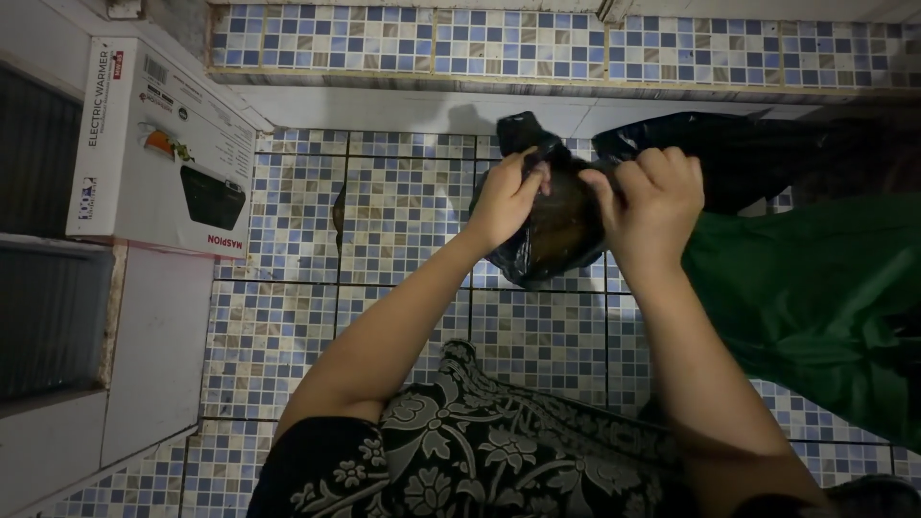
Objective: The person packs a green lidded container and a clear bag of yellow snack pieces into a green reusable bag, then places a black plastic bag inside the green bag and ties it. The person then places the snack bag into a black plastic bag and ties it closed.
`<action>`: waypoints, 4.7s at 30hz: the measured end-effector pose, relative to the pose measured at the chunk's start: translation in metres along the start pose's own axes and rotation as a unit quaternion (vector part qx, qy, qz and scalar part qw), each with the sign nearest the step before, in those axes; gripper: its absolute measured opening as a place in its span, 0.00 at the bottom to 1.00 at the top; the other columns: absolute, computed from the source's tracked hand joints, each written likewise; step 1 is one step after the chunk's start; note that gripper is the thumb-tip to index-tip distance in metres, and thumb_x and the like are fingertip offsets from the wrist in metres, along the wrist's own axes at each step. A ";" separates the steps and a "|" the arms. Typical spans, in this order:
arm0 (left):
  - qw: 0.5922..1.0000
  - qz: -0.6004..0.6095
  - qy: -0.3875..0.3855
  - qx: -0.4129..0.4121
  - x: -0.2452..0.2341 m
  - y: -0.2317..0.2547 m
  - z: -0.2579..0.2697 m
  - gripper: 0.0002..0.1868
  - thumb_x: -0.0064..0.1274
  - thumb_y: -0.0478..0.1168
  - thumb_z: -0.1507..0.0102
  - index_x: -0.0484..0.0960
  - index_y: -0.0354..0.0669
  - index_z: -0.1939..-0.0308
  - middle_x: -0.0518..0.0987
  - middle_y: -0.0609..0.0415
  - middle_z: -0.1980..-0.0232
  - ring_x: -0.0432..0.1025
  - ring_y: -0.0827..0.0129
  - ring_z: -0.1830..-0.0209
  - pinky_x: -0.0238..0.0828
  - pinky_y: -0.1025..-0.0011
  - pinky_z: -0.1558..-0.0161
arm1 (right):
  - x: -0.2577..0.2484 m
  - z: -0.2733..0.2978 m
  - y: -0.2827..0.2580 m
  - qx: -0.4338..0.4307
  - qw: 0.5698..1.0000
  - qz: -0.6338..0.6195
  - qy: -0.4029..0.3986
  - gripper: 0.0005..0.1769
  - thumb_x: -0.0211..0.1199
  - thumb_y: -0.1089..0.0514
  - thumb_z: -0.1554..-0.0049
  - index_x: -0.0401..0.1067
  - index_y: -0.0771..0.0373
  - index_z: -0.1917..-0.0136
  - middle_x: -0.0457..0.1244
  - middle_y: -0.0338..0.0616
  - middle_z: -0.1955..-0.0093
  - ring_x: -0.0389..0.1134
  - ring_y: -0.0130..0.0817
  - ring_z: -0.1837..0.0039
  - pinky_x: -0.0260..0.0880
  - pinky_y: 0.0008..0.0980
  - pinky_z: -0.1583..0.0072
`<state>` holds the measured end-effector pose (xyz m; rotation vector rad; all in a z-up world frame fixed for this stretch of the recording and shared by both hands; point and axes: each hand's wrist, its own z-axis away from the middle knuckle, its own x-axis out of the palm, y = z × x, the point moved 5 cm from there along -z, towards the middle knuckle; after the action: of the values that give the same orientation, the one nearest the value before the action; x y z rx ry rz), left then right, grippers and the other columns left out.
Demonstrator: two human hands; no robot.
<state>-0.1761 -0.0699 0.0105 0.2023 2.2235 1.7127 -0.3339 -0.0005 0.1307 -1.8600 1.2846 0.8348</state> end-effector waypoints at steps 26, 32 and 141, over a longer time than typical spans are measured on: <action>0.990 -0.080 -0.002 0.115 0.000 0.006 -0.004 0.21 0.56 0.32 0.40 0.77 0.35 0.43 0.78 0.41 0.51 0.74 0.45 0.49 0.72 0.57 0.46 | 0.005 -0.049 -0.035 -0.218 0.933 -0.169 -0.233 0.08 0.66 0.59 0.44 0.80 0.67 0.59 0.69 0.44 0.45 0.66 0.41 0.48 0.53 0.46 0.37; 0.991 -0.079 -0.017 0.103 0.005 0.006 -0.002 0.21 0.62 0.34 0.46 0.76 0.37 0.49 0.77 0.44 0.54 0.73 0.49 0.50 0.72 0.59 0.47 | 0.032 -0.049 -0.013 -0.106 0.880 -0.379 -0.266 0.09 0.63 0.58 0.38 0.80 0.63 0.48 0.65 0.48 0.45 0.67 0.37 0.47 0.67 0.34 0.45; 0.978 -0.131 -0.086 0.138 -0.012 0.051 0.006 0.23 0.54 0.29 0.38 0.70 0.41 0.39 0.82 0.41 0.53 0.80 0.49 0.55 0.76 0.60 0.54 | 0.083 0.027 0.020 0.005 0.921 -0.370 -0.123 0.11 0.64 0.70 0.47 0.74 0.72 0.49 0.64 0.50 0.52 0.66 0.37 0.56 0.66 0.33 0.53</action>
<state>-0.1667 -0.0540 0.0606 0.1105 2.2367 1.2028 -0.3312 -0.0236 0.0439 -1.9379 0.3594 0.6050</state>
